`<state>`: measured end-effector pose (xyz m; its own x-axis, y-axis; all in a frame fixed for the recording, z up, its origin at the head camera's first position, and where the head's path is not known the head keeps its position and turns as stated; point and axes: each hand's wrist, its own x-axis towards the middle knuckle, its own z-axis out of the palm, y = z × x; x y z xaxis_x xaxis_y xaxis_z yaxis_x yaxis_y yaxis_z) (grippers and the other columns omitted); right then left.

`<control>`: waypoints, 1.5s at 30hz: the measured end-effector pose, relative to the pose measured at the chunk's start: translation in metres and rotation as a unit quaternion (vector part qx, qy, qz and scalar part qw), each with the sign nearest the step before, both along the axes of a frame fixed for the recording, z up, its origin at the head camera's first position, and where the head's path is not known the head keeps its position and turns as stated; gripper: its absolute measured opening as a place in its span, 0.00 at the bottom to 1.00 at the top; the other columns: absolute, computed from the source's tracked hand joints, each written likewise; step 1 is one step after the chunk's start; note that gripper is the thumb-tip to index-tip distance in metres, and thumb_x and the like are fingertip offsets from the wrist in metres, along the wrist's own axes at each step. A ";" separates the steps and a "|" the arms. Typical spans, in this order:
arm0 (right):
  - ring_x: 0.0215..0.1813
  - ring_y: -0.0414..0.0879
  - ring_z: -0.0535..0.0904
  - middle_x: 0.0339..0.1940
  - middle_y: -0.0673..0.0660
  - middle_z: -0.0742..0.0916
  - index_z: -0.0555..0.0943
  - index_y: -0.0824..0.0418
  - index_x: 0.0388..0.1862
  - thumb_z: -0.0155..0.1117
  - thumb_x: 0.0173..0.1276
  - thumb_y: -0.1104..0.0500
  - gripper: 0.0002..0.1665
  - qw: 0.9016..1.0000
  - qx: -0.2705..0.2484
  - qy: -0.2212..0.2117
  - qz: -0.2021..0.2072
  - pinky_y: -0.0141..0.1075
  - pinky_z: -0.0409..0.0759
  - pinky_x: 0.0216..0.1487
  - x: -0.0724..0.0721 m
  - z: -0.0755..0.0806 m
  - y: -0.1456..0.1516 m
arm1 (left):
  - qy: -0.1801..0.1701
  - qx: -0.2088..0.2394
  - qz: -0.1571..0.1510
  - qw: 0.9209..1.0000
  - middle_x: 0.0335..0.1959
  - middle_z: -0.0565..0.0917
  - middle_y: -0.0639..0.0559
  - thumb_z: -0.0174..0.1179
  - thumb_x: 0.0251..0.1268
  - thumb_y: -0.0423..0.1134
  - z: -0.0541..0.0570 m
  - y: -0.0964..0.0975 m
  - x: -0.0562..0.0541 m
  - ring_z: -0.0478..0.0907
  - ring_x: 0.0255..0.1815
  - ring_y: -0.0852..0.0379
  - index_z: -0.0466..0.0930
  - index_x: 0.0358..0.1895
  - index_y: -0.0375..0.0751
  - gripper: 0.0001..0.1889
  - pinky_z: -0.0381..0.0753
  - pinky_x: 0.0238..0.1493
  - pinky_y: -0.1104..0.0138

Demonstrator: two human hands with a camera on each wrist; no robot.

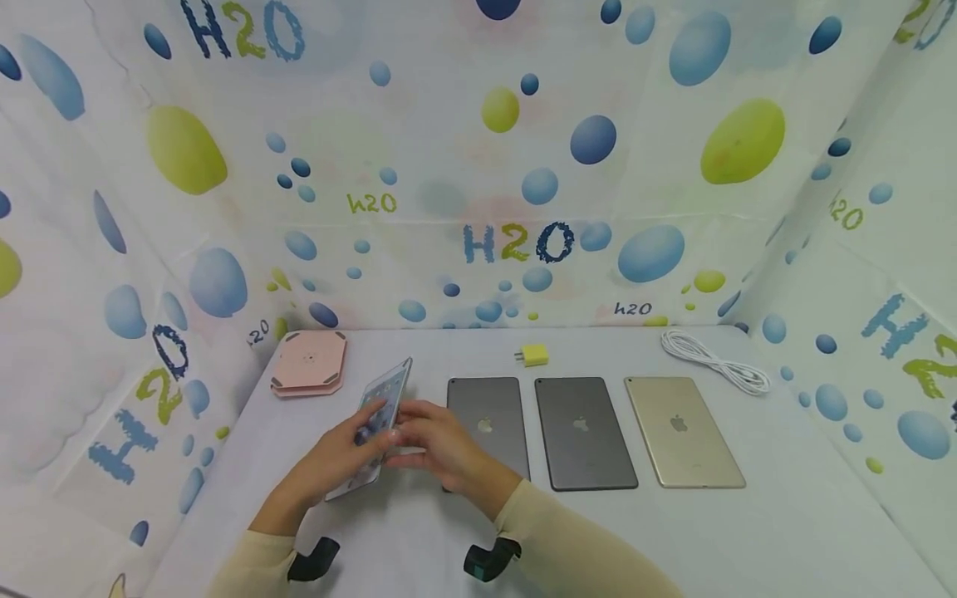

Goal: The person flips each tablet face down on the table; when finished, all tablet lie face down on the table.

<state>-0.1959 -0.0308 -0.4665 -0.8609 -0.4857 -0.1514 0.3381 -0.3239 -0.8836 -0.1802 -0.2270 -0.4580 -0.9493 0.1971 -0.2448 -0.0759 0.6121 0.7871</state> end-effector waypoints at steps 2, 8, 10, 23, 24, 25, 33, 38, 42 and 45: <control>0.49 0.48 0.84 0.66 0.69 0.77 0.70 0.70 0.71 0.55 0.71 0.67 0.29 1.000 -0.001 0.003 0.006 0.49 0.86 0.52 0.000 0.001 -0.001 | 0.005 -0.009 -0.023 1.000 0.77 0.61 0.27 0.60 0.69 0.61 0.005 0.000 -0.001 0.65 0.73 0.28 0.54 0.82 0.48 0.45 0.73 0.62 0.36; 0.48 0.47 0.83 0.70 0.68 0.74 0.70 0.66 0.73 0.53 0.73 0.67 0.30 1.000 0.000 0.003 0.026 0.50 0.87 0.50 -0.003 0.002 -0.002 | 0.007 0.011 -0.031 0.999 0.75 0.62 0.26 0.65 0.66 0.54 0.008 -0.002 0.000 0.67 0.70 0.29 0.54 0.81 0.43 0.46 0.75 0.61 0.38; 0.49 0.47 0.83 0.71 0.67 0.74 0.70 0.63 0.74 0.54 0.73 0.65 0.30 0.999 0.000 0.010 0.035 0.52 0.86 0.51 -0.003 0.002 -0.001 | 0.010 0.025 -0.019 0.999 0.76 0.62 0.26 0.64 0.67 0.53 0.008 -0.003 0.000 0.67 0.70 0.28 0.54 0.81 0.44 0.44 0.79 0.58 0.40; 0.60 0.50 0.82 0.73 0.56 0.74 0.62 0.55 0.79 0.57 0.75 0.60 0.35 0.997 0.011 0.055 0.061 0.53 0.85 0.55 0.003 0.005 -0.012 | 0.042 0.072 0.021 0.996 0.77 0.60 0.27 0.54 0.73 0.40 0.015 -0.007 0.008 0.64 0.72 0.24 0.52 0.83 0.50 0.37 0.71 0.64 0.34; 0.60 0.51 0.82 0.73 0.56 0.74 0.62 0.55 0.79 0.57 0.75 0.60 0.35 0.996 0.010 0.057 0.062 0.53 0.84 0.55 0.003 0.004 -0.013 | 0.046 0.070 0.022 0.996 0.77 0.61 0.27 0.53 0.73 0.39 0.015 -0.007 0.008 0.66 0.71 0.25 0.51 0.83 0.51 0.37 0.70 0.64 0.33; 0.61 0.52 0.82 0.73 0.57 0.74 0.62 0.55 0.79 0.57 0.75 0.60 0.35 0.996 0.009 0.058 0.064 0.53 0.84 0.55 0.003 0.003 -0.015 | 0.052 0.068 0.023 0.996 0.77 0.61 0.27 0.52 0.73 0.38 0.016 -0.007 0.009 0.68 0.70 0.26 0.51 0.83 0.51 0.37 0.70 0.63 0.32; 0.62 0.54 0.82 0.73 0.61 0.74 0.58 0.60 0.81 0.56 0.75 0.59 0.38 0.997 0.031 0.047 0.060 0.51 0.84 0.56 0.004 -0.006 -0.019 | 0.072 0.120 0.036 0.989 0.76 0.62 0.26 0.45 0.75 0.33 0.014 -0.023 0.004 0.67 0.71 0.27 0.47 0.84 0.47 0.36 0.67 0.64 0.31; 0.62 0.55 0.80 0.71 0.65 0.76 0.65 0.66 0.76 0.58 0.73 0.62 0.34 0.995 0.086 0.050 0.009 0.53 0.83 0.57 0.004 -0.011 -0.018 | 0.055 0.213 0.075 0.973 0.76 0.62 0.28 0.43 0.75 0.30 0.007 -0.036 0.002 0.68 0.70 0.36 0.44 0.84 0.46 0.36 0.73 0.64 0.39; 0.58 0.55 0.81 0.66 0.68 0.78 0.71 0.72 0.68 0.61 0.66 0.66 0.30 0.985 0.156 0.059 -0.043 0.51 0.84 0.52 0.006 -0.015 -0.018 | 0.041 0.302 0.090 0.948 0.70 0.71 0.36 0.42 0.79 0.31 -0.001 -0.042 0.001 0.79 0.59 0.55 0.40 0.84 0.46 0.36 0.84 0.51 0.59; 0.54 0.53 0.82 0.61 0.68 0.80 0.74 0.73 0.64 0.61 0.63 0.69 0.28 0.982 0.166 0.062 -0.068 0.49 0.85 0.49 0.007 -0.018 -0.018 | 0.034 0.367 0.095 0.925 0.61 0.79 0.50 0.42 0.80 0.31 -0.006 -0.044 -0.001 0.84 0.51 0.60 0.40 0.84 0.44 0.35 0.87 0.47 0.63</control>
